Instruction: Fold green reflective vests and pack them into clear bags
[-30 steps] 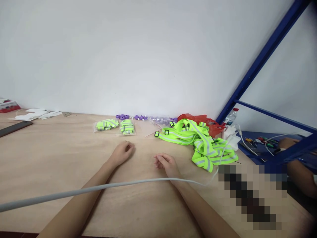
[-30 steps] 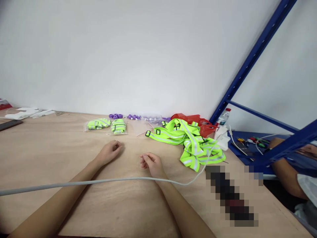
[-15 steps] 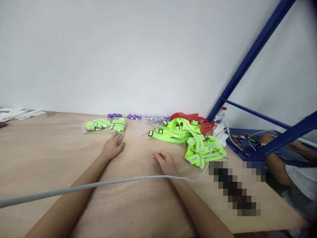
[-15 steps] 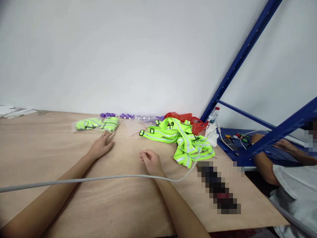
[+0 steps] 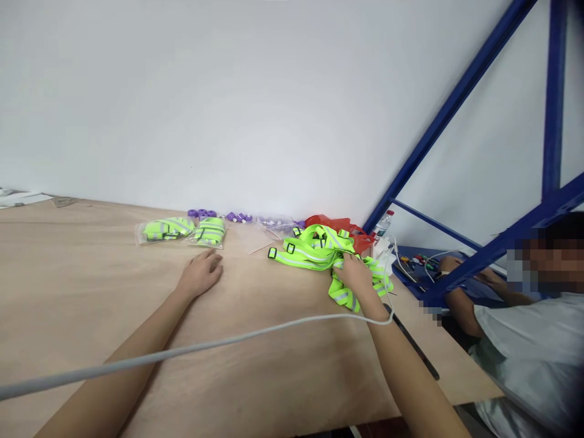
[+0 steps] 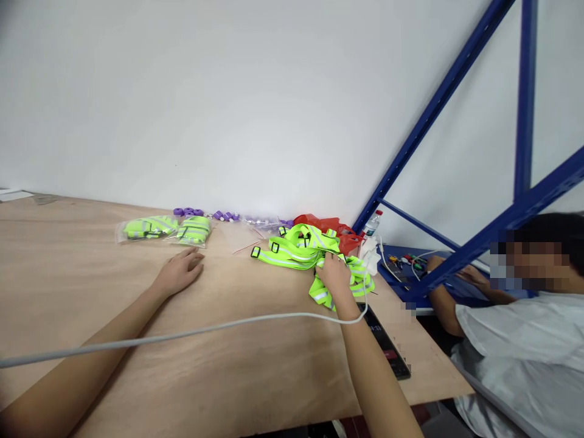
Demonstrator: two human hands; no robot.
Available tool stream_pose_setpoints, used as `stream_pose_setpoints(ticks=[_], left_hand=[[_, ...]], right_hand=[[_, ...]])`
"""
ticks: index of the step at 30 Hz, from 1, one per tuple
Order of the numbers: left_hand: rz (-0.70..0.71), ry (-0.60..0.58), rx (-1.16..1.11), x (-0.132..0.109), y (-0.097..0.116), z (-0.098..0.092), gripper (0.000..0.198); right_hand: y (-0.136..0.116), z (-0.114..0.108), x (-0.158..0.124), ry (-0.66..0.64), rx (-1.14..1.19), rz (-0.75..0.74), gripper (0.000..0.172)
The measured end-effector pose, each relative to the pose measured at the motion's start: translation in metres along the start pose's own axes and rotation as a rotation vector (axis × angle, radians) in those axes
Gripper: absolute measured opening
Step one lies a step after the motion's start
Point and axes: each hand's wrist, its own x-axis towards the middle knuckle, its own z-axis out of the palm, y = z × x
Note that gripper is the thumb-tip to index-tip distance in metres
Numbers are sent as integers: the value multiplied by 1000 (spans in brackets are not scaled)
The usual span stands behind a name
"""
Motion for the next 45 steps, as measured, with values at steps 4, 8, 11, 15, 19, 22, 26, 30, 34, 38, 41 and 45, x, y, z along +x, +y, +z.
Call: stream_pose_setpoints(ticks=[4,8,11,15,19,22,26,30,34,38,41,45], left_hand=[[4,19,-10,0,0,0,41],[5,29,-20,0,-1,2,39],[5,35,-31,0,-1,2,38],[3,40,-40,1,-1,3,37],[8,29,-40,1,-1,2,38],[14,21,-41,0,-1,0,39],[18,28,-55,-1,1,-2,38],[22,40,-93,-1,0,-3,35],[21,43,-162,0,-1,-3,33],[16,70,-282,0,1,-6,33],[36,91,-419,-3,6,-11,36],[93,83,-634,-12,25,-16,43]], right_hand=[[10,3,11,-45,-85,14,28],[16,-12,23,13,-61,-21,34],[18,-36,31,102,-9,-44,42],[16,-78,40,235,60,-56,40],[6,-129,53,317,121,-34,38],[-5,-171,65,233,165,-50,28],[-28,-222,72,419,398,-108,40],[-53,-255,70,869,776,-207,54],[-72,-272,69,827,1083,-394,31],[-86,-278,62,732,1192,-508,12],[-95,-275,53,656,1230,-582,10],[-108,-265,43,519,1278,-680,14]])
